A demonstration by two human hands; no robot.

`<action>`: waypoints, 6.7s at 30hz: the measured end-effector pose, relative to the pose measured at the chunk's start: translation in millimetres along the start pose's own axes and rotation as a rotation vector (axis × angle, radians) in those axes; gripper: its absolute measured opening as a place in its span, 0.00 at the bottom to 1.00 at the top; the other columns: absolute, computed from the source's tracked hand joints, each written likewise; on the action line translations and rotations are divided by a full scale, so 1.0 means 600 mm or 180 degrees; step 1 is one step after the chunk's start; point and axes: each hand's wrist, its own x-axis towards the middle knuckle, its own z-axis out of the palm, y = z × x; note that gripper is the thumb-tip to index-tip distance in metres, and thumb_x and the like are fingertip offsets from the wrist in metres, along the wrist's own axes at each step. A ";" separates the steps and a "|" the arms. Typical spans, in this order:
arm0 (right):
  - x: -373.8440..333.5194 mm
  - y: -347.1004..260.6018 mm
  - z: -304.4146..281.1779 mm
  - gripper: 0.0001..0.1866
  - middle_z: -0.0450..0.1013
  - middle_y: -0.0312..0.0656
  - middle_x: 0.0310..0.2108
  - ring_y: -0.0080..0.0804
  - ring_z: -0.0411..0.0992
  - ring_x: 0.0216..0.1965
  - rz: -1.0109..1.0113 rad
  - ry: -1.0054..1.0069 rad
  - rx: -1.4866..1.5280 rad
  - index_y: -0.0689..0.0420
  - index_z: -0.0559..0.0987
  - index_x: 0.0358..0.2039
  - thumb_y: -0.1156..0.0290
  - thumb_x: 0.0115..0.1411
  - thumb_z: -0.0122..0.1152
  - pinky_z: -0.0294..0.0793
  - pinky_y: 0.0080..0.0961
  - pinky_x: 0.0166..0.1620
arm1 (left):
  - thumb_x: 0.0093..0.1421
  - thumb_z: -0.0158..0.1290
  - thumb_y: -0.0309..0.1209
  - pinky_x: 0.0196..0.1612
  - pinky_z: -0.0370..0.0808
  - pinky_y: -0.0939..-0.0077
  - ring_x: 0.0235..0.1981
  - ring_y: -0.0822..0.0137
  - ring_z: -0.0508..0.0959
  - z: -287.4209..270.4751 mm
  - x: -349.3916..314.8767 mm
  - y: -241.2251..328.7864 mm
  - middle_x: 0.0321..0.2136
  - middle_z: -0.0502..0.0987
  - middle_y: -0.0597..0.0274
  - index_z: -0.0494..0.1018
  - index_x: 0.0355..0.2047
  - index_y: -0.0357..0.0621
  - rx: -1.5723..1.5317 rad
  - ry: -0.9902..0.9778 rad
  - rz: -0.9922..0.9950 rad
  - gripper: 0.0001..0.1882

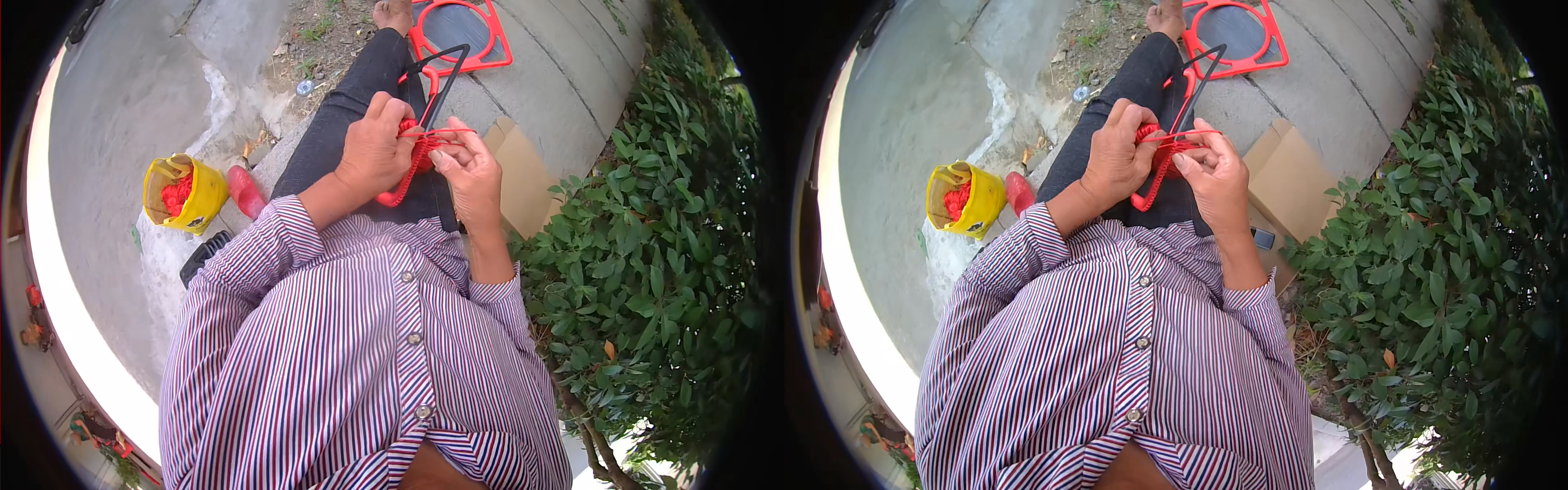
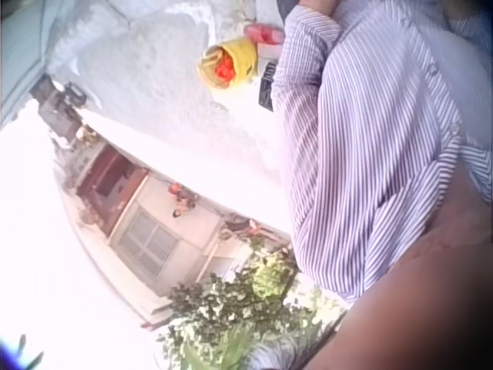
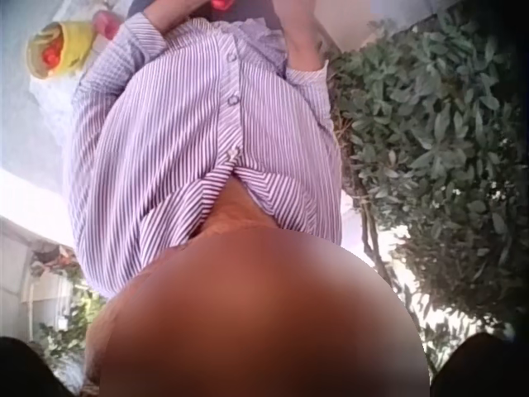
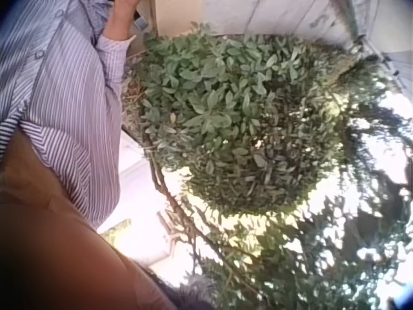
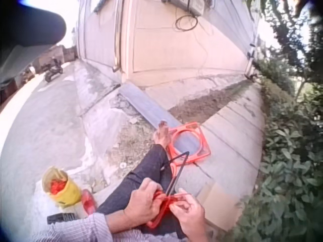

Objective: Wrapping a red ribbon around a circular plastic frame.

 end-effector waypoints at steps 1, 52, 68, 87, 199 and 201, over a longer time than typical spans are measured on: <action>0.003 -0.004 -0.001 0.29 0.67 0.43 0.47 0.27 0.74 0.42 -0.0226 -0.0138 -0.0142 0.67 0.68 0.54 0.83 0.50 0.64 0.75 0.17 0.45 | 0.54 0.57 0.27 0.27 0.73 0.67 0.27 0.52 0.75 -0.006 0.007 0.018 0.30 0.70 0.54 0.70 0.34 0.39 -0.0024 -0.0192 0.0268 0.10; -0.124 0.038 -0.086 0.05 0.70 0.30 0.25 0.16 0.65 0.25 0.0990 0.0328 0.0290 0.57 0.74 0.31 0.76 0.53 0.59 0.65 0.16 0.32 | 0.58 0.53 0.26 0.37 0.63 0.84 0.30 0.78 0.67 0.015 -0.049 -0.026 0.27 0.69 0.72 0.69 0.35 0.44 -0.3609 -0.2382 -0.2452 0.06; -0.128 0.042 -0.085 0.10 0.74 0.34 0.30 0.19 0.71 0.31 0.0461 0.0240 0.0731 0.58 0.76 0.36 0.76 0.52 0.62 0.72 0.19 0.36 | 0.47 0.64 0.35 0.42 0.68 0.58 0.42 0.55 0.75 -0.063 -0.049 0.154 0.33 0.76 0.56 0.71 0.36 0.42 0.0505 -0.2151 0.0432 0.19; -0.100 0.037 -0.294 0.14 0.76 0.41 0.34 0.34 0.75 0.32 0.0101 0.2241 0.2024 0.60 0.75 0.41 0.64 0.60 0.59 0.79 0.33 0.36 | 0.61 0.52 0.25 0.11 0.67 0.89 0.10 0.79 0.68 -0.128 -0.039 -0.055 0.15 0.69 0.68 0.69 0.33 0.41 -0.3364 -0.1802 -0.3420 0.03; -0.017 -0.035 -0.074 0.16 0.76 0.42 0.40 0.23 0.68 0.30 -0.0242 0.0761 0.1731 0.63 0.76 0.42 0.68 0.57 0.65 0.69 0.20 0.37 | 0.57 0.47 0.24 0.42 0.73 0.78 0.35 0.72 0.76 -0.091 -0.069 -0.059 0.39 0.75 0.59 0.68 0.45 0.36 -0.3929 -0.1726 -0.2546 0.15; -0.007 -0.038 -0.102 0.17 0.76 0.40 0.40 0.22 0.65 0.27 -0.0182 0.0903 0.2417 0.61 0.76 0.43 0.63 0.58 0.63 0.70 0.23 0.39 | 0.59 0.49 0.25 0.35 0.74 0.82 0.29 0.73 0.77 -0.094 -0.063 -0.051 0.33 0.77 0.59 0.69 0.41 0.37 -0.3795 -0.1729 -0.2785 0.10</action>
